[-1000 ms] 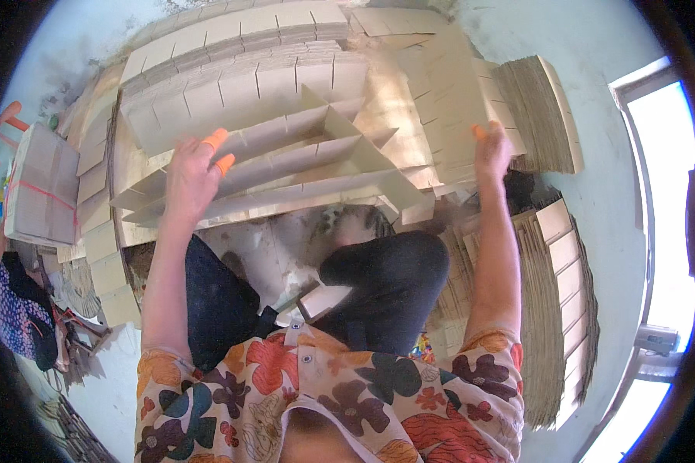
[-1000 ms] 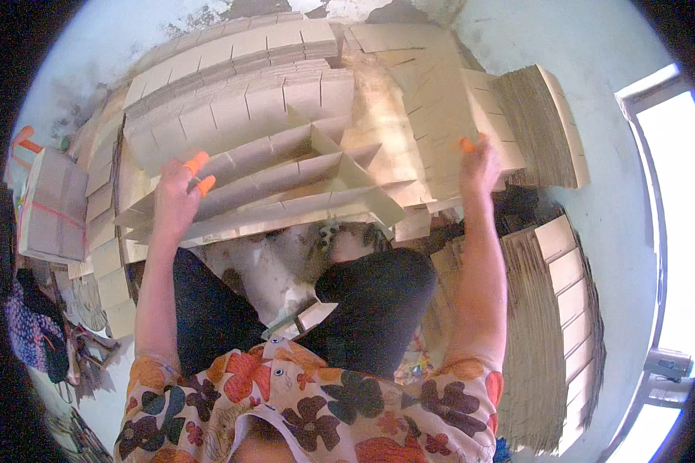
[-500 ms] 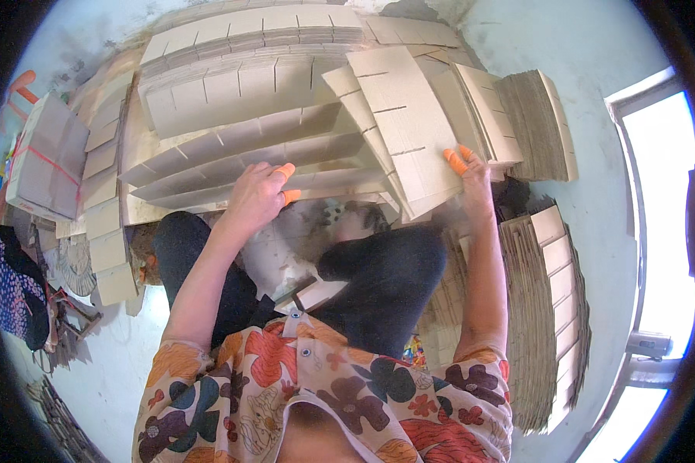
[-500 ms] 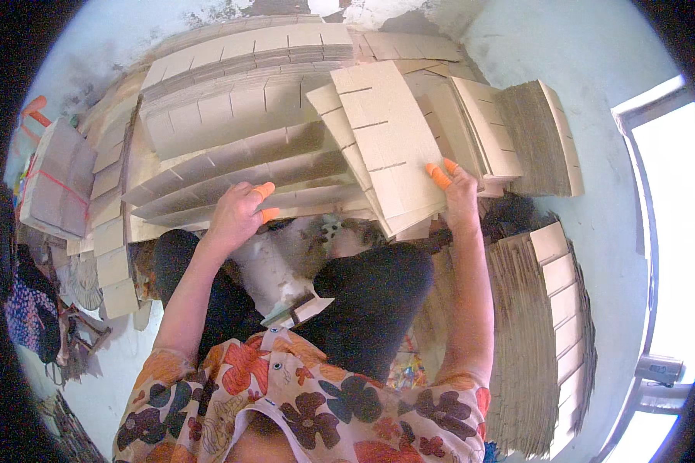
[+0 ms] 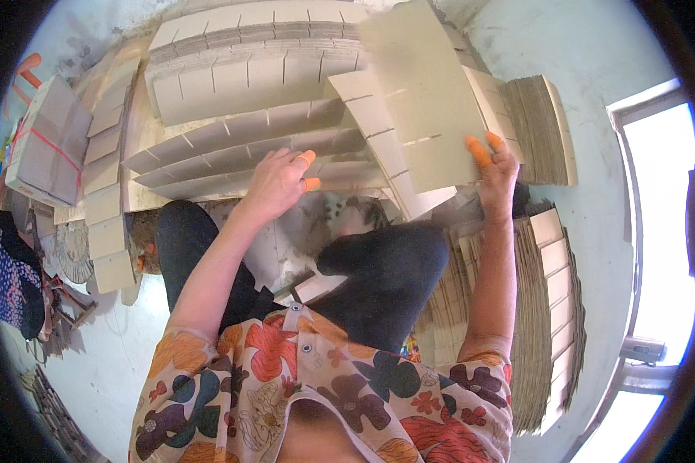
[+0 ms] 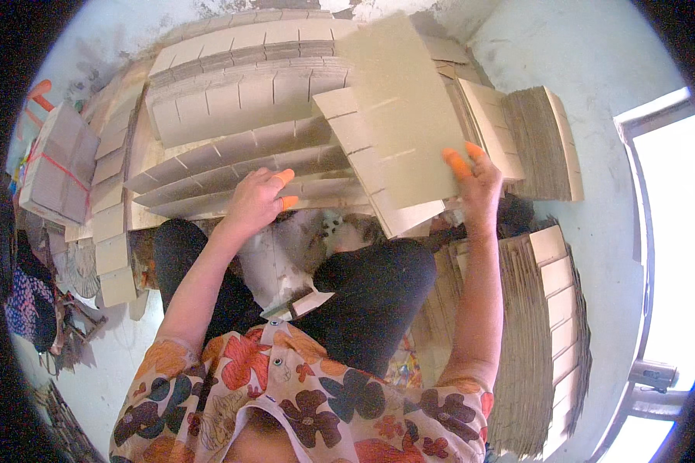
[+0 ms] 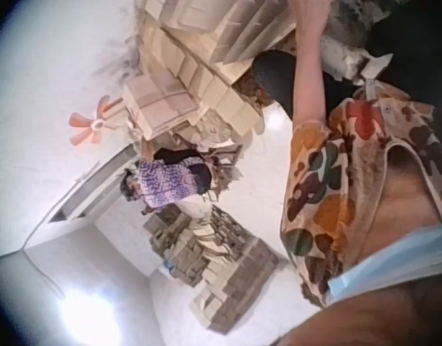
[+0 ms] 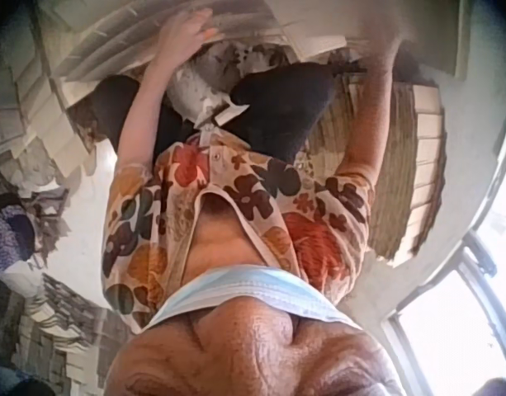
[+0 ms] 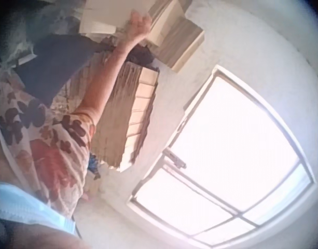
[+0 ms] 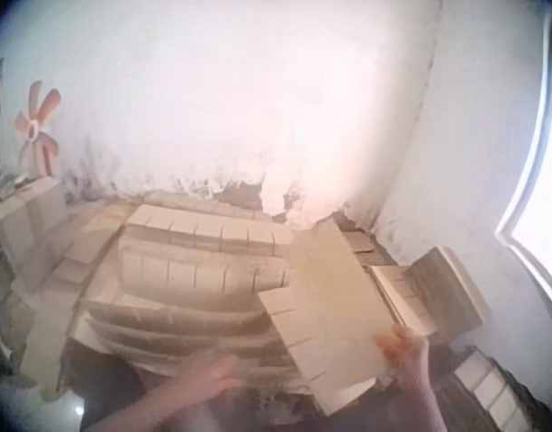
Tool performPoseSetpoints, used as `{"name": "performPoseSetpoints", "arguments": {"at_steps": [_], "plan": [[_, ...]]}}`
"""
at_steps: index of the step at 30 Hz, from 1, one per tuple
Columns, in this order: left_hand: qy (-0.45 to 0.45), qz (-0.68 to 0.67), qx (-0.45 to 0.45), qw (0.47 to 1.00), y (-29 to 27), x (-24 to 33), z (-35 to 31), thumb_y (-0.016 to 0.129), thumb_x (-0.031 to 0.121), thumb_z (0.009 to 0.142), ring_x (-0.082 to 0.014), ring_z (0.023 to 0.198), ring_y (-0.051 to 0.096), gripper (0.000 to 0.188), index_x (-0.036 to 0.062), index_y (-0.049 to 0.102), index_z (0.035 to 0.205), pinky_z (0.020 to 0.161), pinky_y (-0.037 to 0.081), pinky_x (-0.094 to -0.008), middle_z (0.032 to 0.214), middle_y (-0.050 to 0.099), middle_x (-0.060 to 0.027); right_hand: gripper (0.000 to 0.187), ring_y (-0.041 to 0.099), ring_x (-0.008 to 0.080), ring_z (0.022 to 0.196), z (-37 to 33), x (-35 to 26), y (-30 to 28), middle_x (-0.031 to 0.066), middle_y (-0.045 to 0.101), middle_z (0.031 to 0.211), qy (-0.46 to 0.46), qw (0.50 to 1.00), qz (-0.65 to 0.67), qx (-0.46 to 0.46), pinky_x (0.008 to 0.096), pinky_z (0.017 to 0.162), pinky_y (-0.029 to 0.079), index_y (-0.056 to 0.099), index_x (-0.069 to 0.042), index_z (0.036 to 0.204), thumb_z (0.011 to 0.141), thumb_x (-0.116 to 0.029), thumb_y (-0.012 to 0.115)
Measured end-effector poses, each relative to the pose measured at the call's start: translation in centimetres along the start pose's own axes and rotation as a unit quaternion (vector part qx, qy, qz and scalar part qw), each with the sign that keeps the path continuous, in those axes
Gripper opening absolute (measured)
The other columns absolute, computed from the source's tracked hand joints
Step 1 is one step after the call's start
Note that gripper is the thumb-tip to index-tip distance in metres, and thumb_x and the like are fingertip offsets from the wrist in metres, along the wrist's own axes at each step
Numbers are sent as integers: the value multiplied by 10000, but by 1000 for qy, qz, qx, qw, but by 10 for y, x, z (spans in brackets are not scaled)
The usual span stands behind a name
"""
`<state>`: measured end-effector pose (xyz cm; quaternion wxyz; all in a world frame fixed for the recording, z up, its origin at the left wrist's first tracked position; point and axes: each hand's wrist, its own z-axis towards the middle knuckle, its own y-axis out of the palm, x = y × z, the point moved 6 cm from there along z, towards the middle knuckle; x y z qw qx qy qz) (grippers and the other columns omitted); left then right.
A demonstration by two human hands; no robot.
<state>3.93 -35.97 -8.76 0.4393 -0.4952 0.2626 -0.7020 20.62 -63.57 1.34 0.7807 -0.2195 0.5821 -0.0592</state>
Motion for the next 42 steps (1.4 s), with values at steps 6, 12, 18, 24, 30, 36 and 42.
{"name": "performPoseSetpoints", "arguments": {"at_steps": [6, 12, 18, 24, 30, 36, 42], "plan": [[35, 13, 32, 999, 28, 0, 4, 715, 158, 740, -324, 764, 594, 302, 46, 644, 1012, 655, 487, -436, 748, 613, -140, 455, 500, 105, 547, -16, -27, 57, 158, 626, 716, -109, 975, -183, -54, 285, 538, 451, 599, -85, 1230, 792, -90, 722], [25, 1, 49, 998, 27, 2, 6, 707, 119, 738, -335, 676, 601, 180, 65, 682, 908, 579, 486, -438, 716, 598, -152, 444, 522, 290, 529, -23, -22, 81, 218, 584, 692, -163, 962, -202, -89, 347, 537, 458, 587, -126, 1240, 813, -142, 709], [16, 1, 58, 998, 26, 2, 9, 704, 132, 746, -339, 674, 601, 169, 68, 691, 902, 570, 491, -430, 739, 601, -155, 457, 580, 352, 594, -24, -15, 87, 236, 592, 727, -187, 957, -197, -105, 374, 566, 476, 549, -149, 1282, 844, -174, 677], [-4, -3, 60, 998, 34, -9, 8, 692, 146, 762, -336, 695, 609, 161, 79, 691, 908, 591, 495, -433, 748, 598, -145, 475, 618, 363, 651, -30, -20, 85, 234, 597, 729, -142, 950, -248, -127, 375, 582, 486, 532, -147, 1296, 843, -157, 676], [-8, -3, 59, 998, 23, 3, 10, 658, 83, 724, -303, 712, 613, 88, 77, 665, 812, 602, 505, -426, 681, 606, -141, 486, 622, 364, 679, -34, -14, 84, 237, 602, 751, -197, 948, -212, -129, 369, 596, 491, 521, -145, 1307, 845, -144, 672], [-8, -18, 13, 1000, 28, -7, 12, 729, 216, 746, -330, 704, 615, 223, 81, 688, 919, 617, 501, -426, 796, 624, -151, 491, 446, 174, 563, -33, -6, 86, 141, 472, 645, -229, 947, -183, -129, 275, 530, 426, 540, -109, 1298, 829, -81, 682], [18, 78, 218, 973, -21, -56, 59, 726, 160, 730, -342, 666, 599, 183, 68, 646, 866, 597, 491, -460, 775, 616, -146, 481, 640, 333, 692, -36, -3, 84, 246, 614, 816, -183, 950, -213, -132, 341, 627, 504, 531, -127, 1301, 843, -128, 677]]}}
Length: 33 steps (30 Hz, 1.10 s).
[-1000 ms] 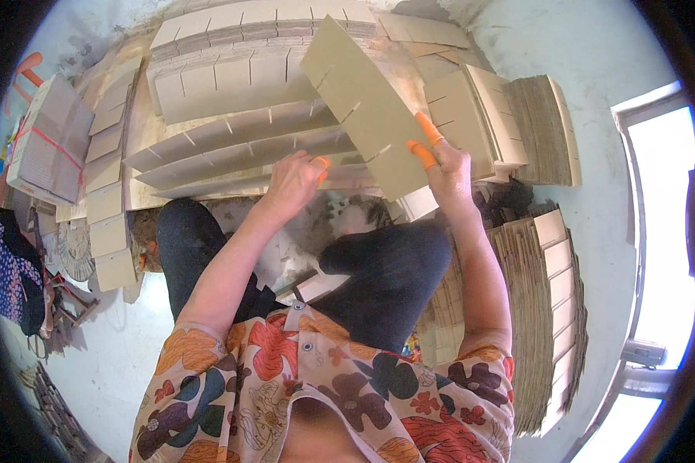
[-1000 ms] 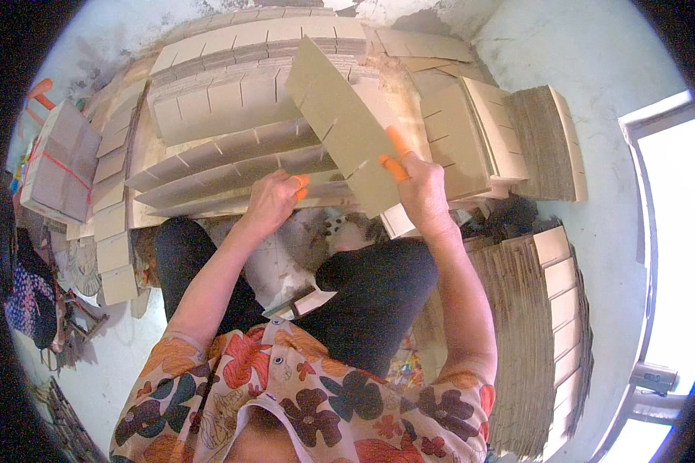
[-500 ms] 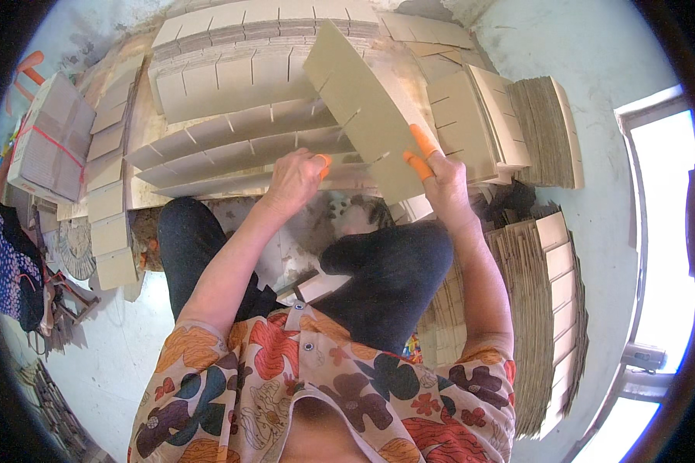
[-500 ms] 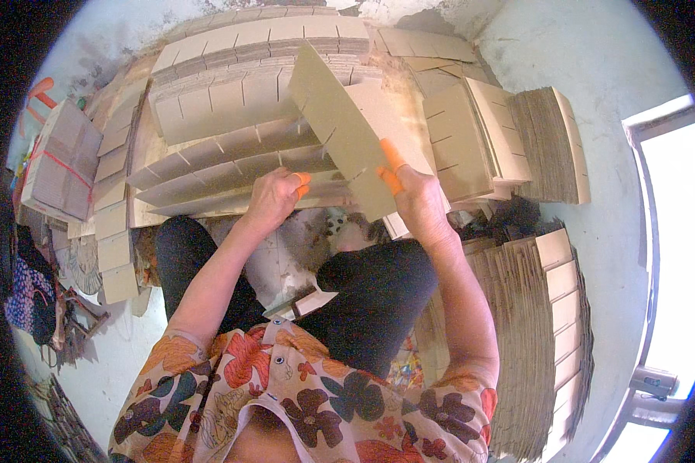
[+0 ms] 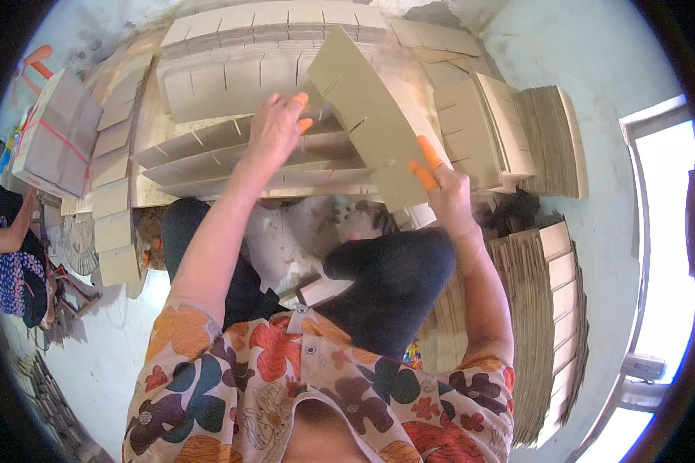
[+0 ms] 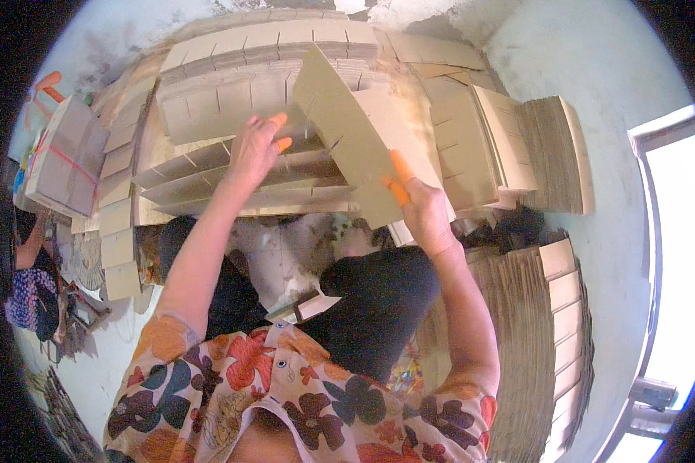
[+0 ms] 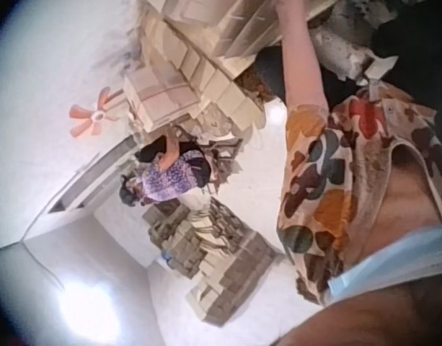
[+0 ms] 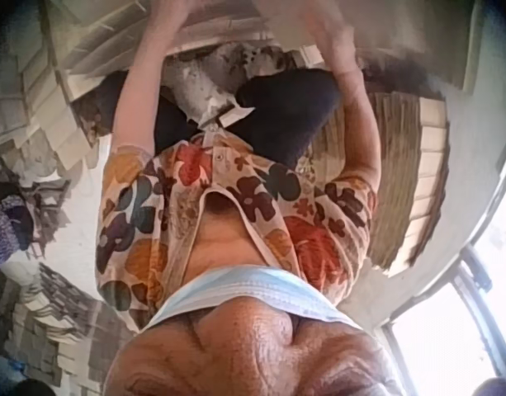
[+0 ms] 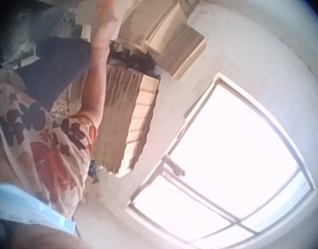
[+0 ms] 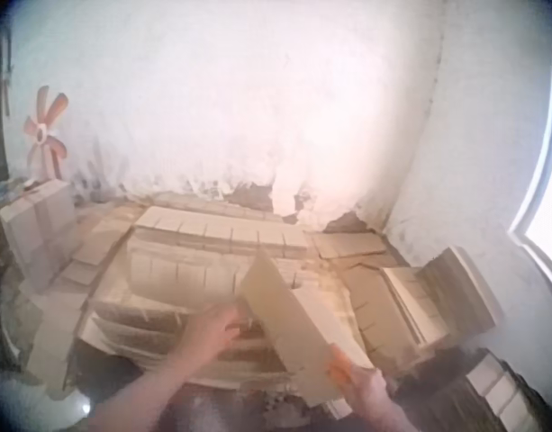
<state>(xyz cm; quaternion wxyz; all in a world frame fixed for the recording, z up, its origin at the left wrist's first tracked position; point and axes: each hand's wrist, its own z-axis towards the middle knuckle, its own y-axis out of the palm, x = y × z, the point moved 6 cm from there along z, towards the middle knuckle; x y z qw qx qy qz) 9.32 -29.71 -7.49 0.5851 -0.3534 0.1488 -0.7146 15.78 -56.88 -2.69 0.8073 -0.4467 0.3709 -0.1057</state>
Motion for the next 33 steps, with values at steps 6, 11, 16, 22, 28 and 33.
{"name": "performPoseSetpoints", "arguments": {"at_steps": [6, 11, 16, 22, 28, 33], "plan": [[-85, 115, -258, 955, 43, -61, 9, 628, 9, 733, -394, 738, 622, 79, 41, 596, 798, 673, 493, -469, 733, 618, -199, 475, 657, 332, 731, 3, 0, 2, 242, 628, 834, 28, 999, -23, -20, 332, 641, 508, 532, -109, 1298, 844, -125, 673], [-81, 102, -222, 966, 47, -66, 10, 591, -8, 731, -408, 752, 617, 67, 40, 580, 775, 623, 484, -498, 726, 611, -207, 479, 548, 156, 564, 0, 4, 10, 218, 606, 747, -62, 998, 31, 5, 277, 585, 474, 551, -103, 1289, 828, -90, 683], [-91, 88, -223, 966, 52, -69, 10, 594, 1, 736, -421, 754, 609, 61, 37, 575, 781, 624, 482, -507, 745, 607, -216, 475, 597, 418, 696, 8, 1, 24, 252, 602, 773, -76, 995, 38, -58, 390, 626, 496, 509, -56, 1295, 836, -54, 631], [-86, 62, -174, 979, 52, -73, 11, 577, -30, 710, -406, 691, 609, 75, 43, 568, 698, 601, 479, -495, 679, 596, -203, 568, 620, 396, 729, 24, -10, 36, 255, 619, 796, -69, 986, -15, -148, 388, 655, 496, 474, -53, 1334, 800, -73, 667], [-121, 96, -237, 959, 52, -83, 12, 632, 63, 765, -413, 791, 614, 126, 71, 626, 891, 665, 489, -495, 798, 629, -210, 586, 597, 406, 710, 39, -26, 45, 240, 596, 717, -94, 964, -124, -213, 453, 643, 470, 480, -58, 1318, 764, -84, 668], [-43, 71, -168, 982, 13, -16, 27, 702, 269, 762, -313, 919, 589, 312, 44, 567, 932, 767, 471, -436, 867, 643, -143, 419, 622, 382, 672, 45, -22, 49, 203, 620, 693, -120, 952, -176, -222, 467, 600, 494, 461, 6, 1207, 804, -58, 558]]}}
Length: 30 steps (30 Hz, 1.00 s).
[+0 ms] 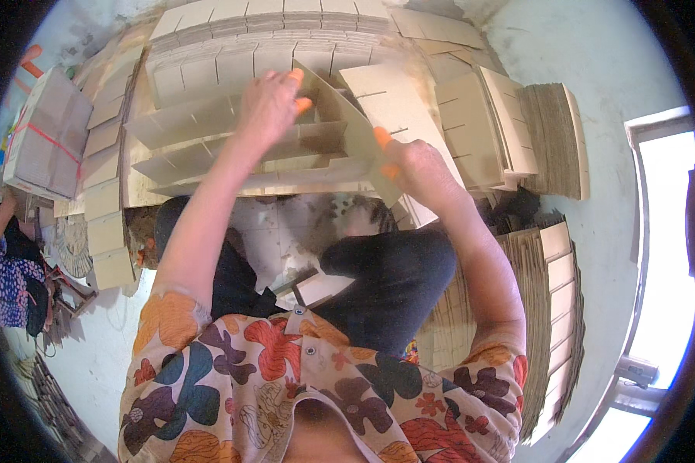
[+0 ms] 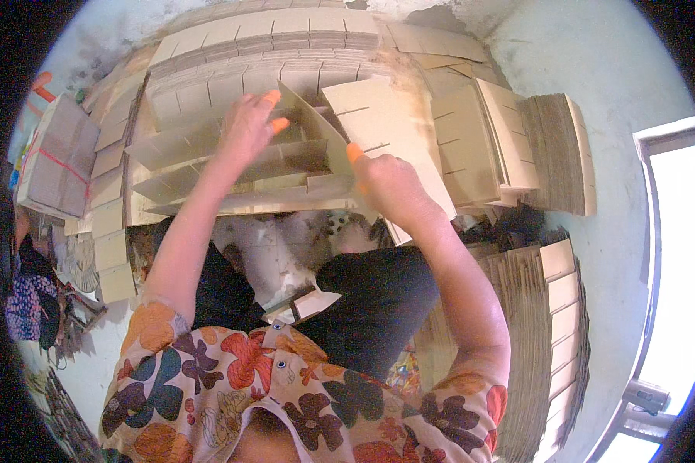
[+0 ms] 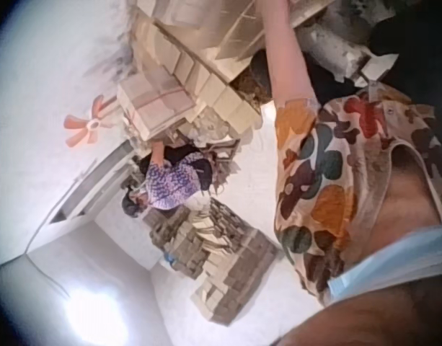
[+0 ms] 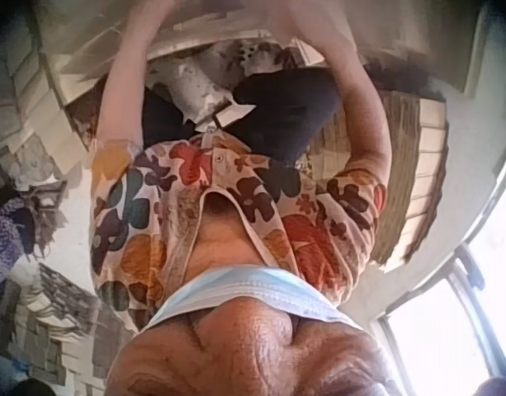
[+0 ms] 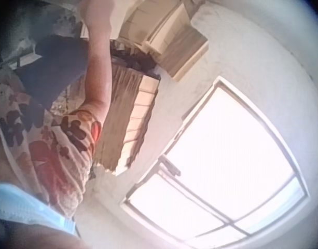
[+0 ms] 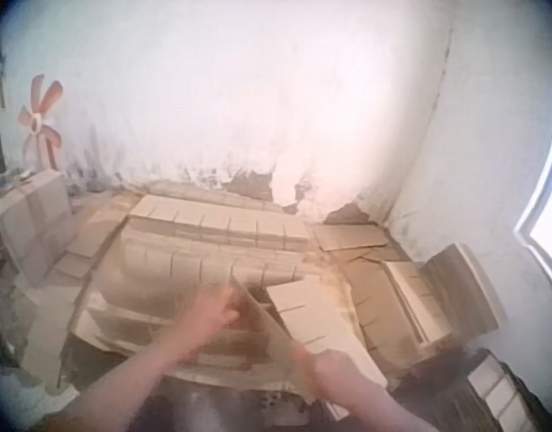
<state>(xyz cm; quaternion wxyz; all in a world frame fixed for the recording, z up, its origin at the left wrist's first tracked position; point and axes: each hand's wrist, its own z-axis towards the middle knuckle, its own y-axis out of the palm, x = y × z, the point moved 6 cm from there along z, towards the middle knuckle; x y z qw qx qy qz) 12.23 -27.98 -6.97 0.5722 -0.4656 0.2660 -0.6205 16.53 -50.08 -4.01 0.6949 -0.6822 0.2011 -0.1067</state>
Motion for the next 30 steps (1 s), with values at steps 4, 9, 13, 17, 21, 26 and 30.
{"name": "performPoseSetpoints", "arguments": {"at_steps": [4, 9, 13, 17, 21, 26, 30], "plan": [[51, -60, -137, 987, 10, 77, -43, 682, 228, 770, -317, 896, 600, 294, 41, 585, 975, 742, 479, -451, 872, 628, -160, 363, 641, 361, 674, -5, -3, -2, 187, 628, 695, 20, 999, -25, 20, 453, 592, 512, 502, 15, 1134, 780, -47, 555], [32, -140, -109, 984, 38, 78, -69, 629, 76, 752, -383, 712, 614, 79, 18, 612, 803, 633, 491, -469, 700, 594, -198, 513, 633, 318, 640, -11, -5, 16, 158, 629, 695, -7, 996, -62, 55, 415, 581, 510, 447, 18, 1261, 765, -54, 558], [43, -130, -109, 985, 41, 82, -67, 610, 40, 734, -388, 708, 614, 69, 13, 600, 797, 618, 488, -473, 695, 593, -203, 587, 631, 295, 624, -14, -12, 19, 132, 618, 674, 18, 996, -82, 34, 393, 552, 506, 431, 30, 1309, 742, -55, 556], [48, -119, -108, 986, 37, 79, -67, 600, 26, 721, -389, 702, 613, 66, 15, 596, 786, 609, 486, -478, 699, 594, -200, 529, 637, 301, 630, -17, -6, 11, 134, 618, 666, -16, 993, -63, 95, 402, 560, 508, 472, 29, 1265, 750, -59, 554], [39, -94, -121, 987, 32, 80, -70, 591, 22, 721, -383, 724, 615, 84, 29, 606, 803, 627, 488, -476, 735, 601, -193, 264, 636, 303, 634, -22, -20, 35, 139, 611, 661, 0, 995, -73, 61, 409, 575, 506, 559, 18, 1037, 790, -72, 550], [6, -115, -145, 983, 38, 71, -75, 653, 125, 760, -369, 767, 612, 149, 62, 646, 895, 669, 484, -466, 779, 609, -171, 69, 618, 319, 596, -33, -27, 31, 140, 581, 632, -16, 994, -18, 109, 423, 535, 488, 542, -32, 786, 809, -94, 562], [0, -115, -120, 986, 21, 73, -77, 702, 230, 762, -340, 794, 609, 255, 82, 665, 965, 693, 485, -446, 802, 616, -147, 266, 603, 312, 615, -52, 33, -26, 119, 620, 728, 175, 913, -101, 355, 415, 535, 489, 646, -43, 947, 845, -288, 660]]}}
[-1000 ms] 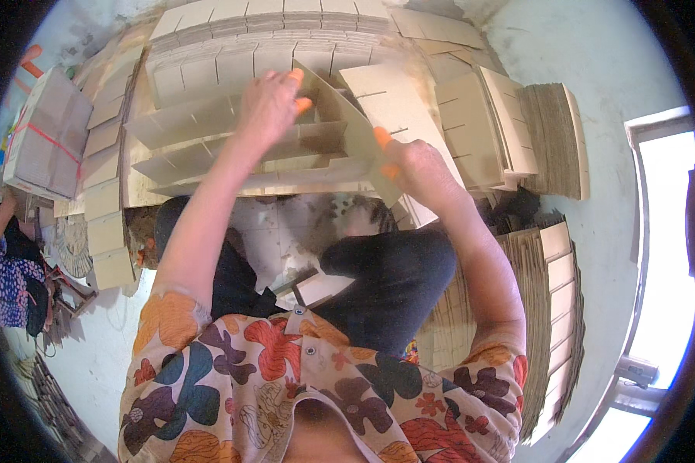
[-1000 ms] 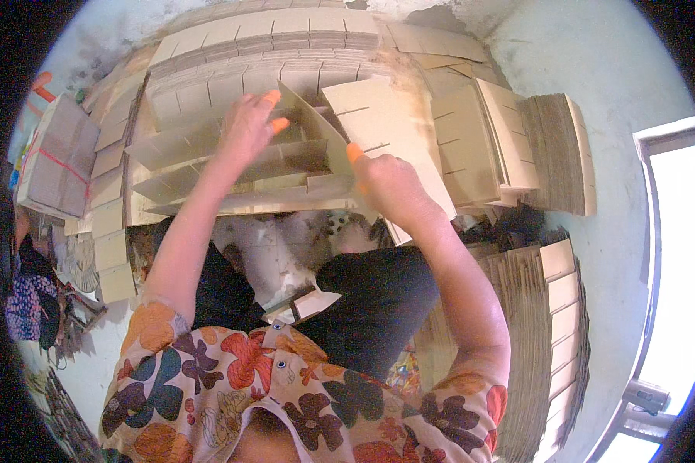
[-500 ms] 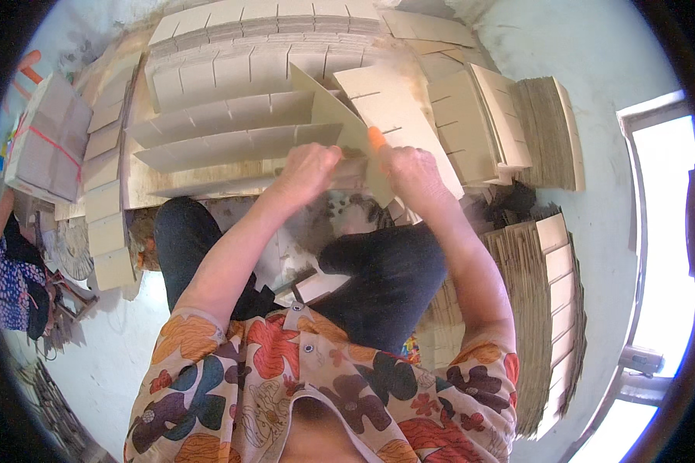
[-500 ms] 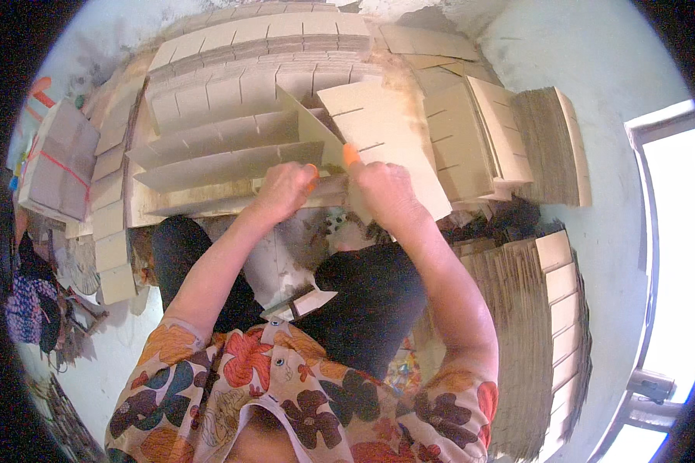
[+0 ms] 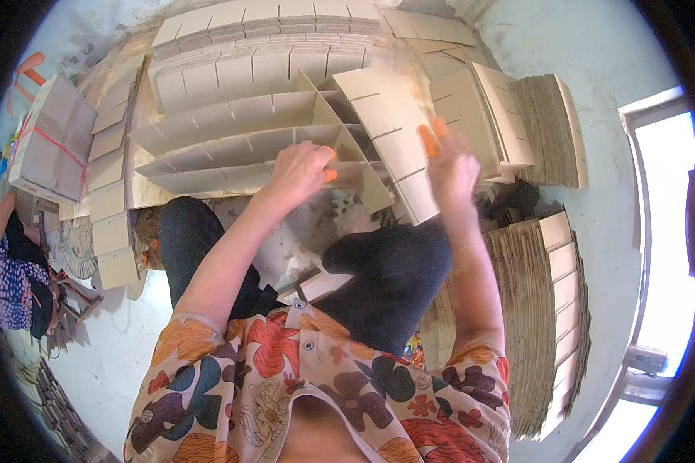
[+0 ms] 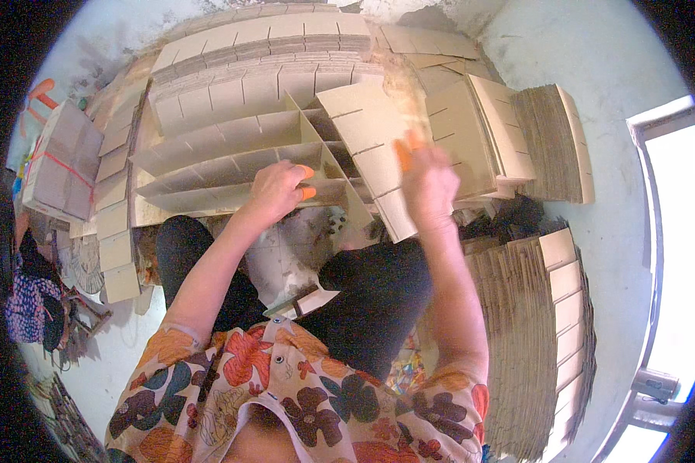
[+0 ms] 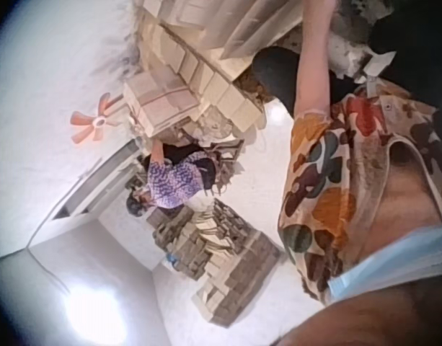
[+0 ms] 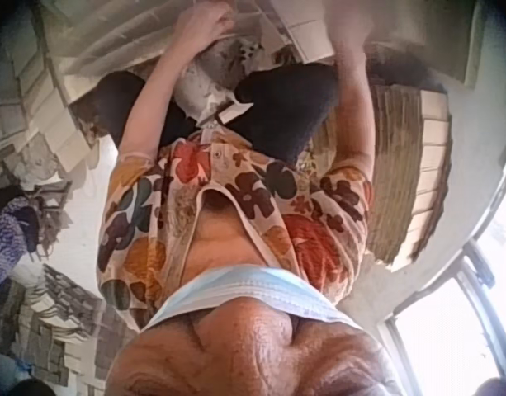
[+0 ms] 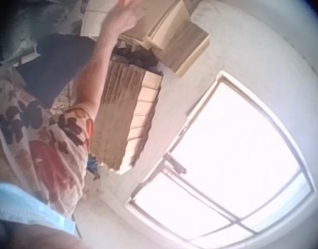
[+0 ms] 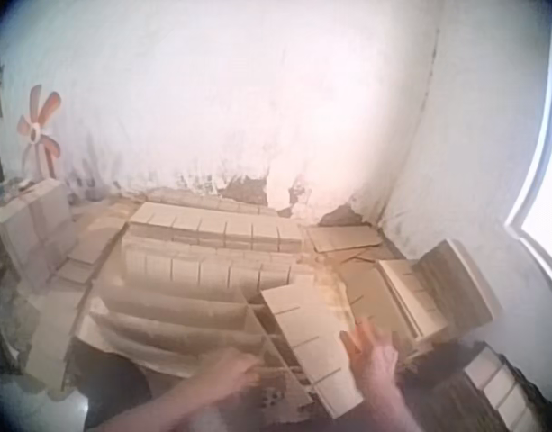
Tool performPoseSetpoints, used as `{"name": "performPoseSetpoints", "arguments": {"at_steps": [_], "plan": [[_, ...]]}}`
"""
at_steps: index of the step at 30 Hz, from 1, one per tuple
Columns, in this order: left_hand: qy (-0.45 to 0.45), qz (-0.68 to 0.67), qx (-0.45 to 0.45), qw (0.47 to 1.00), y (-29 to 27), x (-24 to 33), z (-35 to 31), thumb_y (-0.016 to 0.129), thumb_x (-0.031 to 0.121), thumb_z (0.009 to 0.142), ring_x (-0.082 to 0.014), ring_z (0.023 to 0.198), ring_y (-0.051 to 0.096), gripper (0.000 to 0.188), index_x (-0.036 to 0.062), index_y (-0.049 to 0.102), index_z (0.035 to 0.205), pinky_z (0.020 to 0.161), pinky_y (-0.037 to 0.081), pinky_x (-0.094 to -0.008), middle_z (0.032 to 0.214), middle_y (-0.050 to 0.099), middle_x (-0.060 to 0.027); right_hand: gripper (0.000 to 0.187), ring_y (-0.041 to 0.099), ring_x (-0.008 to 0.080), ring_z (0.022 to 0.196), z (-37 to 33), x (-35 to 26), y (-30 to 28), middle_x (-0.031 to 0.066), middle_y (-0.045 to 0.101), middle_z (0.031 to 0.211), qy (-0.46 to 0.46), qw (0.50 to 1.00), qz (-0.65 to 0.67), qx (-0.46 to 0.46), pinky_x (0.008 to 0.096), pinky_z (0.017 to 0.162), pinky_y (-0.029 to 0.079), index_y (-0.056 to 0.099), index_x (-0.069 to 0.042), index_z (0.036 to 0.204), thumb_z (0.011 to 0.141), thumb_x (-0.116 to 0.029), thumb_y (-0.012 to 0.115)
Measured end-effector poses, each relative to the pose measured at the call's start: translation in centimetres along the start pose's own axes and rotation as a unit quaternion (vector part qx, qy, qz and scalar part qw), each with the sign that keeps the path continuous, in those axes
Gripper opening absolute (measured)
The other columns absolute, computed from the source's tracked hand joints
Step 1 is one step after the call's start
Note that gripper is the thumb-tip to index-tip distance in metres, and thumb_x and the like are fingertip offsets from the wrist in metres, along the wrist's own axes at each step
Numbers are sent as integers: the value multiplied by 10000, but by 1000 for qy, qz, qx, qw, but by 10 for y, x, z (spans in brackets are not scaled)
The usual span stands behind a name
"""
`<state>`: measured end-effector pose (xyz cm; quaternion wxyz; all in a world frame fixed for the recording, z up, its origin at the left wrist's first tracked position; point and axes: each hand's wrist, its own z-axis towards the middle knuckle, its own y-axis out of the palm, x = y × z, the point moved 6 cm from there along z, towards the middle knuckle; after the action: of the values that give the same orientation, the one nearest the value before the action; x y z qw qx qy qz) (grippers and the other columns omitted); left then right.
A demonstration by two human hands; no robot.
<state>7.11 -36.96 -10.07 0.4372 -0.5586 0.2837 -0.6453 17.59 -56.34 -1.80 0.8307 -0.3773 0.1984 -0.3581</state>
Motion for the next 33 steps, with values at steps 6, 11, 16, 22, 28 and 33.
{"name": "performPoseSetpoints", "arguments": {"at_steps": [6, 11, 16, 22, 28, 33], "plan": [[43, -13, 91, 995, -6, -5, -18, 720, 235, 743, -297, 789, 598, 294, 65, 657, 974, 688, 485, -414, 795, 619, -121, 628, 631, 278, 918, -17, 110, 69, 191, 651, 1008, 224, 938, 91, -248, 384, 777, 509, 574, 25, 1112, 721, -422, 779], [46, -8, 114, 992, -10, -13, -27, 734, 200, 723, -293, 763, 594, 274, 55, 651, 940, 674, 482, -406, 766, 623, -114, 457, 618, 163, 697, -31, 124, 98, 94, 653, 790, 364, 822, 310, -309, 302, 646, 507, 659, 20, 945, 701, -334, 813], [45, -14, 110, 993, -14, -13, -30, 736, 198, 722, -295, 752, 591, 270, 43, 649, 924, 670, 477, -409, 776, 628, -119, 295, 584, 140, 609, -36, 132, 98, 44, 635, 728, 399, 767, 423, -272, 274, 579, 490, 677, -5, 839, 733, -255, 793], [31, -10, 132, 991, -21, -19, -36, 715, 210, 735, -271, 801, 589, 294, 40, 640, 964, 725, 446, -398, 846, 663, -98, 234, 564, 118, 608, -13, 119, 61, 52, 640, 707, 407, 778, 452, -157, 266, 567, 469, 712, -16, 863, 764, -223, 756], [51, -3, 153, 987, -31, -21, -41, 716, 234, 736, -273, 814, 581, 356, 15, 638, 1005, 740, 442, -390, 932, 672, -103, 301, 564, 120, 620, 30, 89, -2, 56, 650, 718, 306, 895, 299, -126, 274, 585, 465, 703, 13, 902, 800, -271, 714], [28, -53, 184, 981, -38, -21, -46, 729, 246, 760, -246, 785, 603, 377, -9, 631, 1020, 710, 472, -364, 943, 680, -104, 320, 563, 114, 646, 45, 50, -5, 45, 643, 708, 286, 894, 310, -148, 267, 615, 465, 692, 15, 881, 818, -298, 700]]}}
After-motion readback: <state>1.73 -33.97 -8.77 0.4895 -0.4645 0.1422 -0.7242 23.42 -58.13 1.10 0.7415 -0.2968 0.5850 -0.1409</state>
